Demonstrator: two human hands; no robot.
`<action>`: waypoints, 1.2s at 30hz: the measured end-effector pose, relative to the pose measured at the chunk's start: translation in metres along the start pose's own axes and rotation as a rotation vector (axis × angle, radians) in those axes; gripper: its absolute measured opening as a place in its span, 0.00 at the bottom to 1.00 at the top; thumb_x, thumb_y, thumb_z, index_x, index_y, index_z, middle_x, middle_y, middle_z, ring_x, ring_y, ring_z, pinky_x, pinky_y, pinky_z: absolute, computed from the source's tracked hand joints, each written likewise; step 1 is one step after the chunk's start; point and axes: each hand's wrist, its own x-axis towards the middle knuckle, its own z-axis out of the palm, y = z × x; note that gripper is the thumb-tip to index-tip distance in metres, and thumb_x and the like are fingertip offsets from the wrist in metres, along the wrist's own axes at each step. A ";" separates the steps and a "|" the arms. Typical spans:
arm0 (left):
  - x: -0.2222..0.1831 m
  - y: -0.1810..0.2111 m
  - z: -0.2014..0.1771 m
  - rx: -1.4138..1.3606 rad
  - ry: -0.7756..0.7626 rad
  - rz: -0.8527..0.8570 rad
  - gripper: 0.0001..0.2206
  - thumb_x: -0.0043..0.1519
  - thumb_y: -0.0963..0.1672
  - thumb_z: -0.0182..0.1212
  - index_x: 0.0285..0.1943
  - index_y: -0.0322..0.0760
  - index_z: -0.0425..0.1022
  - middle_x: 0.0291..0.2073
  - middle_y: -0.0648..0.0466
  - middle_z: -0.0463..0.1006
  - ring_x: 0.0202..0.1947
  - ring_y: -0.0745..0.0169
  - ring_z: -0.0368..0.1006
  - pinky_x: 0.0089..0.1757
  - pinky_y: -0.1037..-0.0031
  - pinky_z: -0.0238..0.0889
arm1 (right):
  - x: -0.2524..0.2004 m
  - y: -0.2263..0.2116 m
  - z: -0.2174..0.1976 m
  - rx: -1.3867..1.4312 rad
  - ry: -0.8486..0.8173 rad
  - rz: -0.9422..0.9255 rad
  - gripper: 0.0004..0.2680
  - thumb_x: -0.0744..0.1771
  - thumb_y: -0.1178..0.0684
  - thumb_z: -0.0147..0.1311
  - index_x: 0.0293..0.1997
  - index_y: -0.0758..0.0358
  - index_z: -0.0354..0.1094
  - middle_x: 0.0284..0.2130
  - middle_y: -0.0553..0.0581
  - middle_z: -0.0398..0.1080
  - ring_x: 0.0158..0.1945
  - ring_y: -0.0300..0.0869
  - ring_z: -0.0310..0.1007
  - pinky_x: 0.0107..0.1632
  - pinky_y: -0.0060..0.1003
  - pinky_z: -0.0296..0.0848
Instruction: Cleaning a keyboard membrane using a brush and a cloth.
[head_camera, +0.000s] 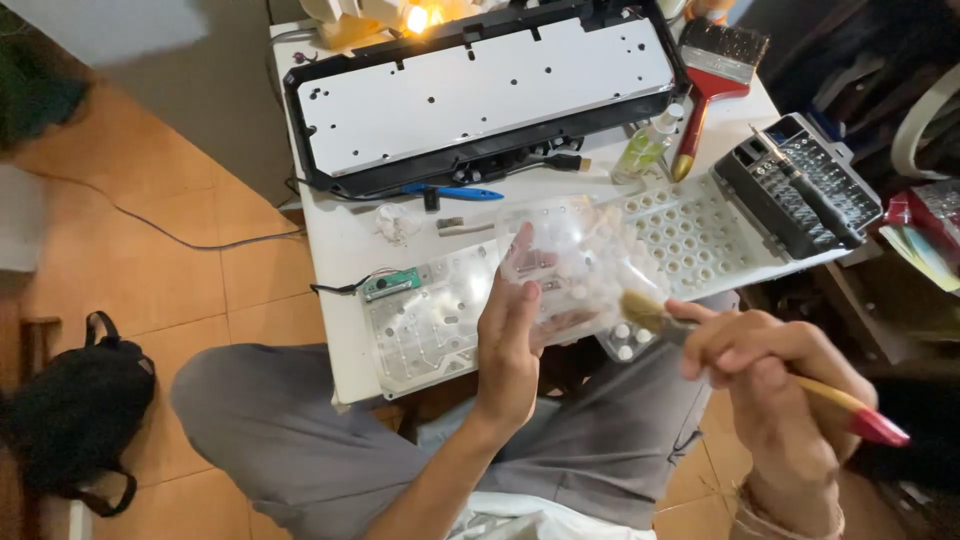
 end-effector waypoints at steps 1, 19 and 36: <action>0.000 0.002 0.003 -0.002 -0.004 -0.005 0.26 0.69 0.46 0.45 0.78 0.33 0.54 0.60 0.43 0.66 0.56 0.46 0.72 0.51 0.56 0.79 | -0.003 0.001 -0.009 -0.005 0.004 0.002 0.08 0.72 0.52 0.40 0.39 0.63 0.62 0.24 0.55 0.65 0.33 0.43 0.74 0.62 0.60 0.84; 0.048 -0.048 0.031 0.818 -0.570 0.212 0.27 0.56 0.30 0.34 0.66 0.32 0.56 0.52 0.41 0.74 0.46 0.47 0.74 0.50 0.64 0.70 | 0.010 0.069 -0.082 -0.565 0.263 0.499 0.08 0.69 0.65 0.58 0.52 0.69 0.70 0.37 0.57 0.71 0.36 0.35 0.67 0.29 0.24 0.62; 0.097 -0.068 0.045 1.643 -0.639 0.464 0.53 0.36 0.58 0.80 0.74 0.41 0.62 0.68 0.37 0.53 0.65 0.28 0.54 0.59 0.26 0.45 | 0.007 0.108 -0.086 -0.854 0.351 0.514 0.15 0.64 0.53 0.69 0.55 0.59 0.76 0.45 0.62 0.74 0.51 0.56 0.76 0.47 0.48 0.77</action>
